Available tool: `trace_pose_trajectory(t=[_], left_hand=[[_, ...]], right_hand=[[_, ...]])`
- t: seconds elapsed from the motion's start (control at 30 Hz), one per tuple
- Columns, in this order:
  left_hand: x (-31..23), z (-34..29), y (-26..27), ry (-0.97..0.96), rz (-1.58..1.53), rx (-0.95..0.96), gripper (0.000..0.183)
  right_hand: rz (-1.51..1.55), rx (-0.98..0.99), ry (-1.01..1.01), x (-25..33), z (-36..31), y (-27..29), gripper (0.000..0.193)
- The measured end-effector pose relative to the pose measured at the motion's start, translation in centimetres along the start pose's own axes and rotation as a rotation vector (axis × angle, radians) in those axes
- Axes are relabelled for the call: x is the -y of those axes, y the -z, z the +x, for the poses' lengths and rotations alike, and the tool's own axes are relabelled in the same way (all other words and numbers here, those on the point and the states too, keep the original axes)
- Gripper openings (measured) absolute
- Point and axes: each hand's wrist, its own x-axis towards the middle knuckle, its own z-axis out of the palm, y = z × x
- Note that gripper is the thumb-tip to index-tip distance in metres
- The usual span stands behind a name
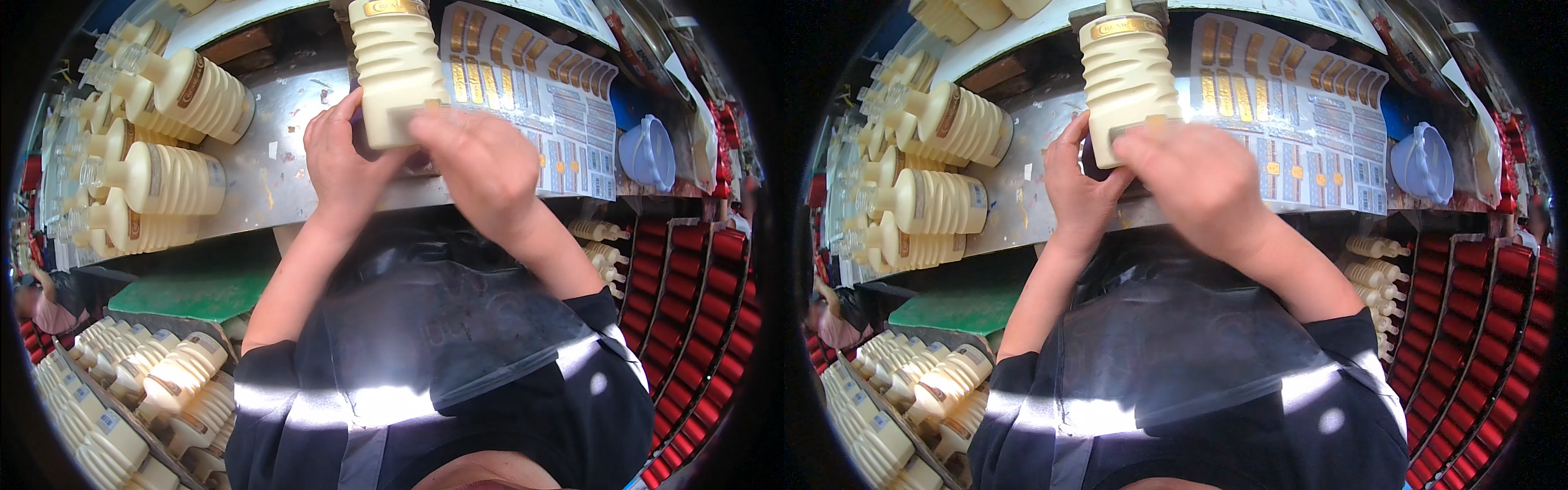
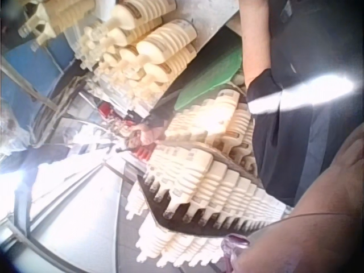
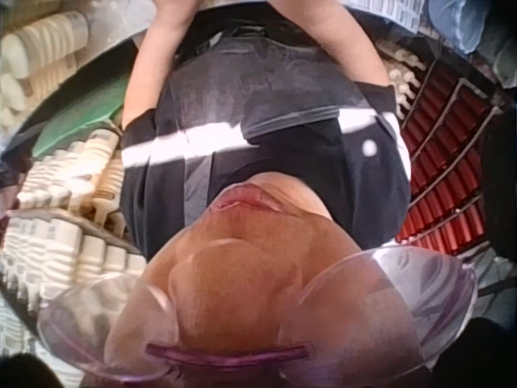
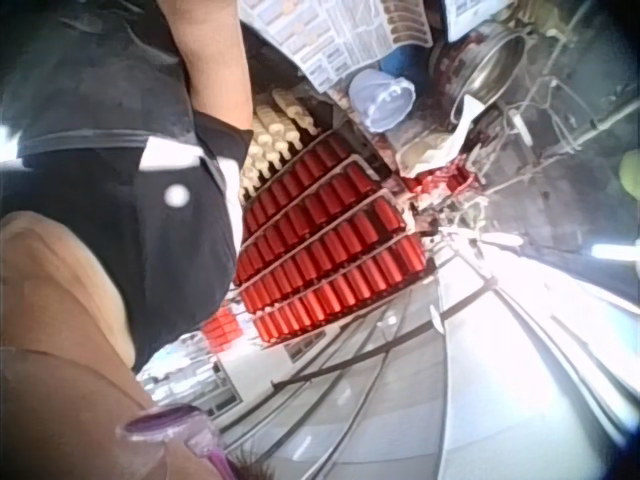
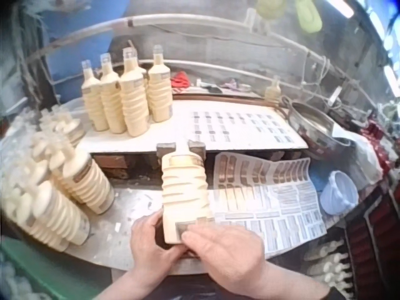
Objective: The person applies adhesive labels to cream-colored plastic bottles by hand. They peel each label from a sheet, wrap it around the bottle, and smooth it into place. The labeled bottles are then placed on a nearby surface.
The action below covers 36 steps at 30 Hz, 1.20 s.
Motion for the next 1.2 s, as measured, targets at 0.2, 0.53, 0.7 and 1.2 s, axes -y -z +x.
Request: trace_pose_trajectory(t=[0.2, 0.53, 0.7, 1.2], left_hand=[[0.6, -0.2, 0.1, -0.044, 0.04, -0.022, 0.068], [1.1, -0.7, 0.4, 0.068, -0.078, 0.058, 0.076], [1.3, -0.3, 0.7, 0.266, -0.289, 0.143, 0.083], [-0.3, -0.2, -0.7, 0.496, -0.621, 0.123, 0.064]], right_hand=[[-0.028, 0.149, 0.214, 1.2, 0.9, -0.5, 0.023], [-0.045, 0.133, -0.155, 1.9, 1.1, -1.1, 0.023], [0.034, 0.03, -0.764, 0.3, 0.6, 0.4, 0.023], [0.457, 0.001, -1.032, -1.1, -3.6, -0.6, 0.029]])
